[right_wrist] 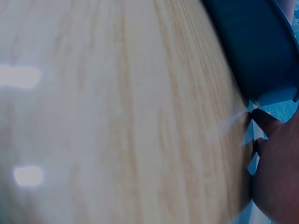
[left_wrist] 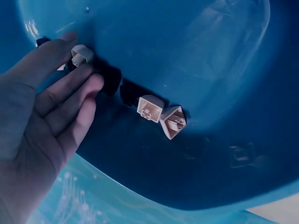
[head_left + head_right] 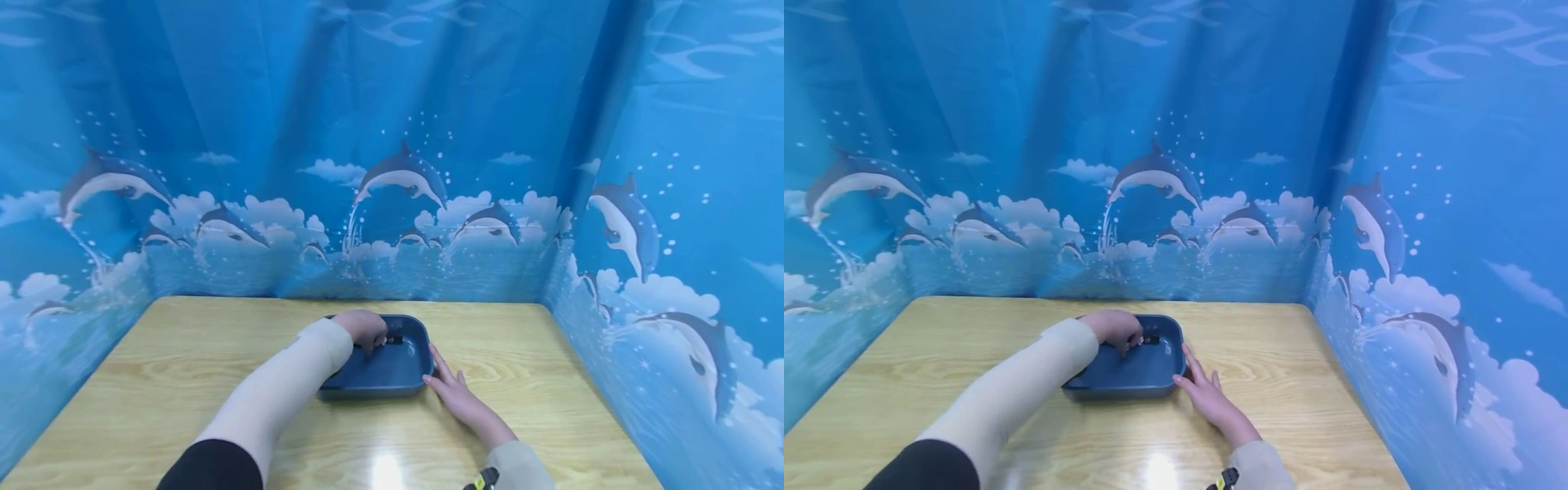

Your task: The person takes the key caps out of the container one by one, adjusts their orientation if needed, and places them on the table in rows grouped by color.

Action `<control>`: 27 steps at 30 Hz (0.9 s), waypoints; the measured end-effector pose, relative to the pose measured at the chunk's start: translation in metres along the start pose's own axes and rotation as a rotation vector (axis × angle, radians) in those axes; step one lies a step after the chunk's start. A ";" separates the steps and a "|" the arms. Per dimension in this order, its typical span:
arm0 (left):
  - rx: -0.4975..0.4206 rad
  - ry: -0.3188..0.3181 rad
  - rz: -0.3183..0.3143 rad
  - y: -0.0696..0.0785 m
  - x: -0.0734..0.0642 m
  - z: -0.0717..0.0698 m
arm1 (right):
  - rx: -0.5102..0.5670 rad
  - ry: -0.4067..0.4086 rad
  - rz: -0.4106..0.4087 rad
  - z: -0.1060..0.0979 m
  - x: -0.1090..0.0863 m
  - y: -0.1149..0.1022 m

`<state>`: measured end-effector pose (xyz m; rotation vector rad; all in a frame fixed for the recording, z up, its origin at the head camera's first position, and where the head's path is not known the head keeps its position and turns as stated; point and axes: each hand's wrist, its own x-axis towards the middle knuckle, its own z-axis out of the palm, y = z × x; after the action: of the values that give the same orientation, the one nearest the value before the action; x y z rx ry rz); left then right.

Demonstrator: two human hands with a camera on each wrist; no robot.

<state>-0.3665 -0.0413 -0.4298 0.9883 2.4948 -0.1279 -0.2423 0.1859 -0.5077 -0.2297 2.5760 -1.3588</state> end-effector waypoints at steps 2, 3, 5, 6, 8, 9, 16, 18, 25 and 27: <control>0.027 -0.019 -0.003 0.001 0.002 0.002 | 0.002 -0.002 0.001 0.001 0.000 0.000; 0.050 -0.025 -0.004 0.002 0.002 0.003 | 0.001 -0.003 0.000 0.001 0.000 0.000; 0.096 -0.041 -0.001 0.005 0.003 0.004 | 0.000 -0.005 -0.003 0.002 0.000 0.001; 0.114 -0.046 0.000 0.006 0.004 0.005 | -0.001 -0.005 -0.004 0.002 -0.001 0.001; 0.140 -0.043 0.011 0.009 0.004 0.006 | -0.004 -0.003 -0.006 0.002 -0.001 0.001; 0.144 -0.038 0.015 0.010 0.004 0.006 | -0.006 -0.003 -0.004 0.001 -0.001 0.001; 0.178 -0.012 0.042 0.017 -0.001 0.009 | -0.016 -0.010 0.004 0.000 -0.001 0.001; 0.183 -0.011 0.038 0.019 -0.003 0.010 | -0.016 -0.013 0.005 0.000 -0.001 0.000; 0.143 -0.027 0.025 0.021 -0.008 0.011 | -0.016 -0.007 0.019 -0.001 -0.001 -0.003; 0.109 -0.037 0.022 0.019 -0.007 0.012 | -0.015 -0.011 0.018 -0.001 -0.001 -0.003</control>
<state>-0.3445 -0.0349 -0.4359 1.0476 2.4645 -0.2757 -0.2412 0.1853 -0.5042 -0.2148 2.5741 -1.3282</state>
